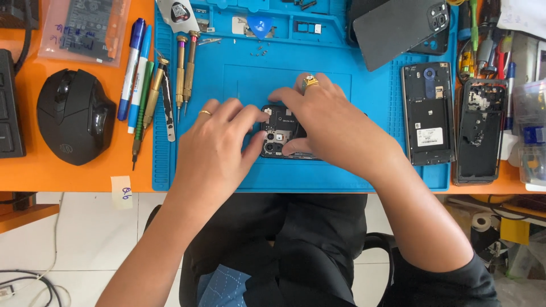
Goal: The technician is assembling a mobile phone by connecting internal ribbon cables and using a precision screwdriver to secure the motherboard.
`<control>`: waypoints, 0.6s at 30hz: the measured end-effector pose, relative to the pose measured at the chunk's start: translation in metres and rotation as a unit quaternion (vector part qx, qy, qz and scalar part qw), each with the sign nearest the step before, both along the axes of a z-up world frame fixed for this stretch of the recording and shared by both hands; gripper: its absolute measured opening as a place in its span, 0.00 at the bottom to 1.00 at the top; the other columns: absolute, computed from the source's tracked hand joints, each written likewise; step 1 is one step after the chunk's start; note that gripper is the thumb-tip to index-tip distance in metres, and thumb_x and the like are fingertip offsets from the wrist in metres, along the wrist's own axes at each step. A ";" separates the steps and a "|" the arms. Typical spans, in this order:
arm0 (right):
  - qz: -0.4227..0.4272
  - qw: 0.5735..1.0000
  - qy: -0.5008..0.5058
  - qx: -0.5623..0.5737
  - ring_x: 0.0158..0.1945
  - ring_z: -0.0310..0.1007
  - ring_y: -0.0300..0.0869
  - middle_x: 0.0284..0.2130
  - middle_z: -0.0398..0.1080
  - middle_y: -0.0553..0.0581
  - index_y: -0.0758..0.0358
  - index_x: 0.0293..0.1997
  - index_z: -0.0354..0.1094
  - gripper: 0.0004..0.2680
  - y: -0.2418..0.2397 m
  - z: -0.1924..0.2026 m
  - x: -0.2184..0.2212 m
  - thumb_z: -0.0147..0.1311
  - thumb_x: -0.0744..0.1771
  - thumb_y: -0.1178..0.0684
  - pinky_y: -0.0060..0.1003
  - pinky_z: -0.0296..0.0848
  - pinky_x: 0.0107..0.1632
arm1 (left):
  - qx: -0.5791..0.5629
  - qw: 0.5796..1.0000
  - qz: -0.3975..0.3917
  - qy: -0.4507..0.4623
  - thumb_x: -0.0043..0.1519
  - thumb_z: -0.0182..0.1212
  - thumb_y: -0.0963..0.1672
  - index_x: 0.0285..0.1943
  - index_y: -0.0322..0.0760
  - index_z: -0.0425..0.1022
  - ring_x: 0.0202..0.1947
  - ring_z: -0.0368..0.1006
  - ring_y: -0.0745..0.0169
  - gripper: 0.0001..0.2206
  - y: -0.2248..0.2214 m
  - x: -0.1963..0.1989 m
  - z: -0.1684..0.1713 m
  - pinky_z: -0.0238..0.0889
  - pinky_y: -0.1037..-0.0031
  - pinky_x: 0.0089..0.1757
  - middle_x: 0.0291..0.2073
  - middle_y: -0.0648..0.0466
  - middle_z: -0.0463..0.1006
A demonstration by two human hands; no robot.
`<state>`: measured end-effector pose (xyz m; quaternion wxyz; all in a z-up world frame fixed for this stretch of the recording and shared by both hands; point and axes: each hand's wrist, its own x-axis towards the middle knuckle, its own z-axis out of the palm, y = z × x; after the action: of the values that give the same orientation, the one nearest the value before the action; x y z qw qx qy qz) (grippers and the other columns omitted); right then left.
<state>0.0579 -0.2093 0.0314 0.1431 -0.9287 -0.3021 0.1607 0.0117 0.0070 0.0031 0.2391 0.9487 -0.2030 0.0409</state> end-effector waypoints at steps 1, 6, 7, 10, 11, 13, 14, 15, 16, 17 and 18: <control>-0.003 0.999 0.043 0.022 0.57 0.62 0.62 0.50 0.62 0.66 0.58 0.70 0.62 0.33 -0.002 -0.003 0.005 0.77 0.59 0.48 0.57 0.65 0.57 | -0.025 1.000 0.006 0.004 0.69 0.66 0.45 0.58 0.42 0.78 0.50 0.73 0.40 0.11 0.000 -0.002 -0.001 0.74 0.56 0.35 0.47 0.52 0.79; -0.018 0.995 0.097 0.019 0.37 0.67 0.59 0.44 0.60 0.59 0.56 0.53 0.68 0.17 0.005 0.021 -0.003 0.72 0.64 0.50 0.50 0.63 0.34 | -0.219 0.971 0.000 0.098 0.66 0.64 0.40 0.68 0.36 0.69 0.31 0.74 0.60 0.21 -0.003 -0.007 0.002 0.71 0.64 0.35 0.40 0.55 0.81; -0.026 0.995 0.092 0.003 0.31 0.66 0.60 0.44 0.61 0.58 0.56 0.47 0.68 0.12 0.006 0.025 -0.007 0.69 0.66 0.49 0.51 0.61 0.30 | -0.254 0.961 -0.017 0.110 0.68 0.61 0.39 0.64 0.35 0.73 0.28 0.76 0.62 0.15 -0.003 -0.008 0.001 0.73 0.68 0.33 0.37 0.53 0.82; -0.026 0.992 0.102 0.074 0.31 0.73 0.53 0.30 0.79 0.55 0.55 0.52 0.74 0.06 -0.003 0.041 -0.013 0.54 0.71 0.51 0.46 0.63 0.32 | -0.261 0.961 -0.026 0.090 0.69 0.59 0.39 0.62 0.35 0.74 0.38 0.81 0.58 0.13 -0.005 -0.011 0.002 0.77 0.68 0.39 0.41 0.50 0.82; -0.024 0.992 0.100 0.075 0.31 0.73 0.53 0.30 0.79 0.55 0.55 0.52 0.74 0.06 -0.005 0.041 -0.016 0.54 0.71 0.51 0.46 0.63 0.32 | -0.260 0.961 -0.025 0.088 0.69 0.59 0.39 0.62 0.35 0.74 0.38 0.81 0.58 0.13 -0.005 -0.011 0.004 0.77 0.68 0.39 0.41 0.50 0.82; -0.051 0.996 0.064 0.035 0.28 0.68 0.58 0.25 0.73 0.60 0.58 0.48 0.73 0.06 -0.012 0.038 -0.023 0.55 0.71 0.50 0.49 0.60 0.30 | -0.278 0.956 -0.059 0.067 0.70 0.57 0.38 0.61 0.34 0.72 0.46 0.82 0.54 0.11 -0.005 -0.011 0.008 0.77 0.66 0.44 0.46 0.48 0.82; -0.052 0.996 0.063 0.036 0.28 0.68 0.58 0.25 0.73 0.60 0.58 0.48 0.73 0.06 -0.012 0.038 -0.025 0.55 0.71 0.50 0.49 0.60 0.30 | -0.277 0.957 -0.059 0.066 0.70 0.57 0.38 0.61 0.34 0.72 0.46 0.82 0.54 0.11 -0.005 -0.011 0.009 0.77 0.66 0.44 0.46 0.48 0.82; -0.063 0.995 0.042 0.070 0.26 0.68 0.56 0.24 0.74 0.60 0.59 0.47 0.73 0.06 -0.014 0.038 -0.029 0.55 0.71 0.50 0.48 0.59 0.29 | -0.292 0.953 -0.069 0.045 0.71 0.57 0.38 0.63 0.34 0.72 0.44 0.80 0.54 0.12 -0.006 -0.011 0.009 0.76 0.66 0.44 0.45 0.48 0.80; -0.074 0.992 0.021 0.104 0.24 0.69 0.55 0.23 0.74 0.59 0.59 0.47 0.73 0.05 -0.016 0.037 -0.032 0.55 0.71 0.51 0.47 0.58 0.28 | -0.308 0.948 -0.080 0.024 0.72 0.56 0.37 0.64 0.34 0.72 0.43 0.79 0.54 0.12 -0.007 -0.012 0.009 0.75 0.66 0.44 0.44 0.48 0.78; -0.075 0.992 0.023 0.103 0.24 0.69 0.55 0.23 0.74 0.59 0.59 0.47 0.73 0.05 -0.016 0.037 -0.037 0.55 0.71 0.51 0.47 0.58 0.28 | -0.309 0.947 -0.081 0.026 0.72 0.56 0.37 0.64 0.34 0.72 0.43 0.79 0.54 0.12 -0.008 -0.012 0.015 0.75 0.66 0.44 0.44 0.48 0.78; -0.094 0.985 -0.008 0.144 0.23 0.65 0.50 0.22 0.71 0.55 0.59 0.45 0.73 0.04 -0.017 0.038 -0.041 0.56 0.71 0.52 0.43 0.58 0.29 | -0.337 0.939 -0.068 0.022 0.72 0.55 0.37 0.63 0.33 0.74 0.44 0.79 0.55 0.11 -0.009 -0.013 0.020 0.76 0.68 0.45 0.46 0.48 0.79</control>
<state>0.0168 -0.2262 0.0691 0.2876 -0.9239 -0.2342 0.0936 -0.0012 -0.0022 0.0229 0.5513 0.7972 -0.2360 0.0697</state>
